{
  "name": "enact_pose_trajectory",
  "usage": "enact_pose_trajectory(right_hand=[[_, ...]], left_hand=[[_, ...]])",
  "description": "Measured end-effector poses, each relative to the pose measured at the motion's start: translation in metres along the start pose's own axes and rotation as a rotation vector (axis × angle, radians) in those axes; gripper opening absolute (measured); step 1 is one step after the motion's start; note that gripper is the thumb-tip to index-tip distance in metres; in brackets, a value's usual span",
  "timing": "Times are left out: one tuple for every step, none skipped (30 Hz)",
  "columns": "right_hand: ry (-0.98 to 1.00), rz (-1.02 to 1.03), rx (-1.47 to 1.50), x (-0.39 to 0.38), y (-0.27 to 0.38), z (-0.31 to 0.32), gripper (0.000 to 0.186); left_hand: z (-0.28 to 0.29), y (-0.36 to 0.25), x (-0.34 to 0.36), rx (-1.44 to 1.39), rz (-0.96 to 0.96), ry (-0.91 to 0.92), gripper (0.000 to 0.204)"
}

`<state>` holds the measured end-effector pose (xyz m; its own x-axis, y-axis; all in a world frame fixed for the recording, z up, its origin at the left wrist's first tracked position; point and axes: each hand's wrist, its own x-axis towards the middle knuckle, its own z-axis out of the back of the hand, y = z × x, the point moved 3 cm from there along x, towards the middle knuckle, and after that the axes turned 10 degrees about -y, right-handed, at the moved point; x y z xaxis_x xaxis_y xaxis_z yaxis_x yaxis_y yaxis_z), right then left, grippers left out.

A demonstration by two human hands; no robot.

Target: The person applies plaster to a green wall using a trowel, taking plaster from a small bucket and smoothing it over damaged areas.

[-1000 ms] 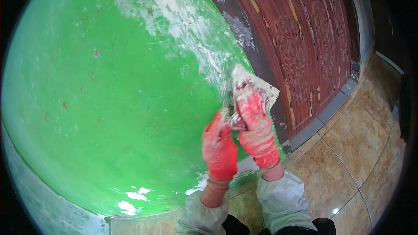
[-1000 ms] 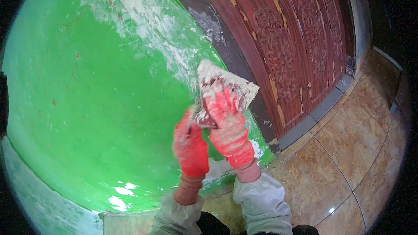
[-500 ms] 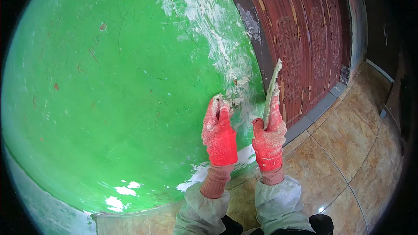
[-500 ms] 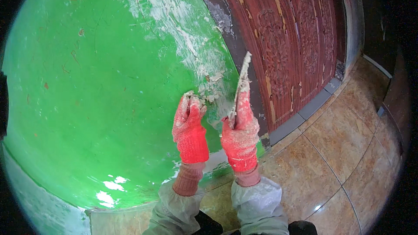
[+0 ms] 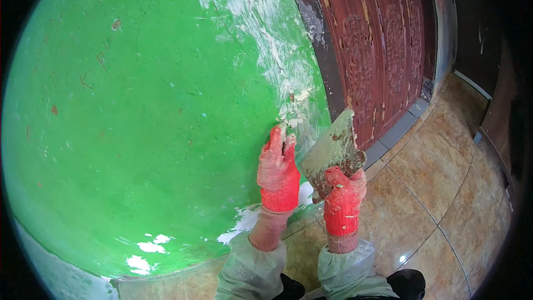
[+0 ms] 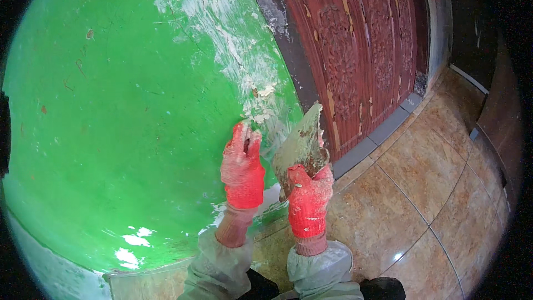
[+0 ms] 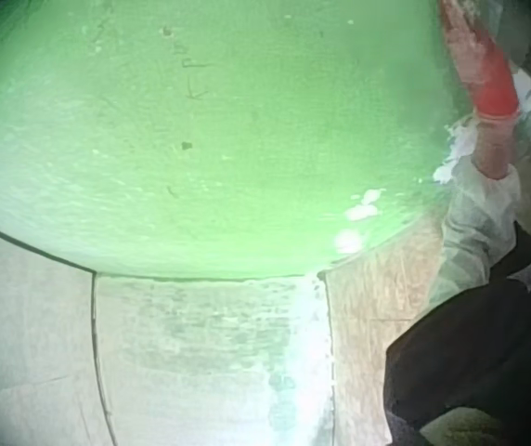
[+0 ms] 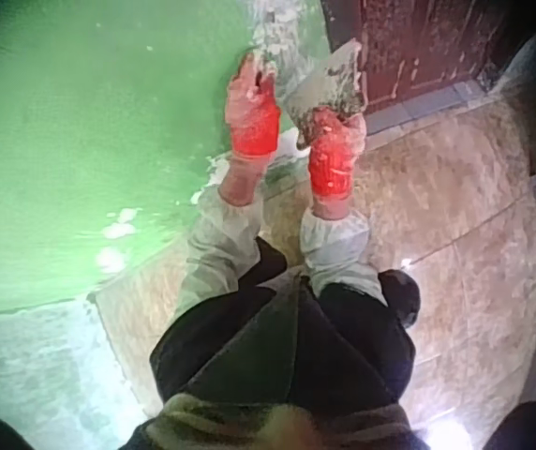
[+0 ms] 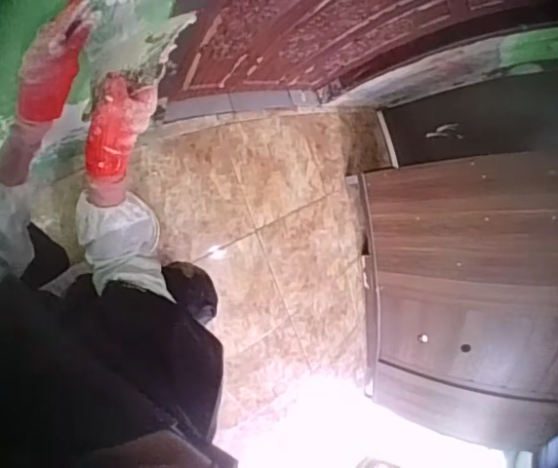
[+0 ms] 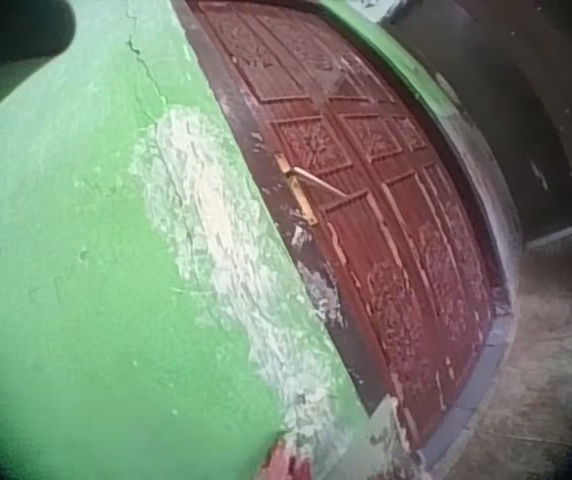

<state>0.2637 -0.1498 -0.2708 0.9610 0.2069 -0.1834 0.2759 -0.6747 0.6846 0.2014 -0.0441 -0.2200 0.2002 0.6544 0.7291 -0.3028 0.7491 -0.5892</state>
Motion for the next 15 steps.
enact_pose_trajectory(right_hand=[[-0.009,0.004,-0.004,0.000,0.001,0.002,0.025],[0.035,-0.046,0.051,-0.002,0.003,0.001,0.024],[0.079,-0.095,0.105,-0.003,0.004,0.000,0.022],[0.079,-0.094,0.108,-0.001,0.004,0.001,0.022],[0.093,-0.108,0.073,0.002,0.002,0.003,0.022],[0.114,-0.131,0.039,0.002,-0.001,0.003,0.022],[0.109,-0.132,0.043,0.002,0.000,0.004,0.022],[0.078,-0.158,0.056,0.002,0.001,0.005,0.021],[0.048,-0.185,0.069,0.003,0.001,0.007,0.021],[0.047,-0.189,0.072,0.006,0.002,0.008,0.021],[0.087,-0.176,0.084,0.009,0.003,0.008,0.021],[0.127,-0.164,0.095,0.012,0.005,0.008,0.020],[0.125,-0.169,0.101,0.014,0.004,0.009,0.020],[0.124,-0.170,0.102,0.016,0.004,0.008,0.021],[0.125,-0.173,0.105,0.017,0.002,0.007,0.022]], left_hand=[[-0.002,-0.008,0.001,0.221,-0.247,-0.019,0.040],[-0.002,-0.008,0.004,0.222,-0.252,-0.020,0.040],[-0.002,-0.010,0.007,0.312,-0.345,-0.054,0.041],[-0.003,-0.011,0.010,0.401,-0.438,-0.089,0.042],[-0.006,-0.012,0.015,0.401,-0.441,-0.089,0.042],[-0.004,-0.011,0.022,0.412,-0.475,-0.121,0.044],[-0.008,-0.011,0.024,0.412,-0.512,-0.145,0.046],[-0.010,-0.008,0.025,0.413,-0.516,-0.141,0.046],[-0.011,-0.006,0.025,0.412,-0.530,-0.153,0.047],[-0.012,-0.005,0.026,0.412,-0.544,-0.166,0.047],[-0.014,-0.008,0.026,0.416,-0.551,-0.162,0.047],[-0.015,-0.012,0.028,0.429,-0.555,-0.181,0.047],[-0.016,-0.016,0.030,0.441,-0.558,-0.201,0.046],[-0.017,-0.020,0.032,0.446,-0.563,-0.197,0.046],[-0.016,-0.025,0.037,0.412,-0.577,-0.212,0.046]])
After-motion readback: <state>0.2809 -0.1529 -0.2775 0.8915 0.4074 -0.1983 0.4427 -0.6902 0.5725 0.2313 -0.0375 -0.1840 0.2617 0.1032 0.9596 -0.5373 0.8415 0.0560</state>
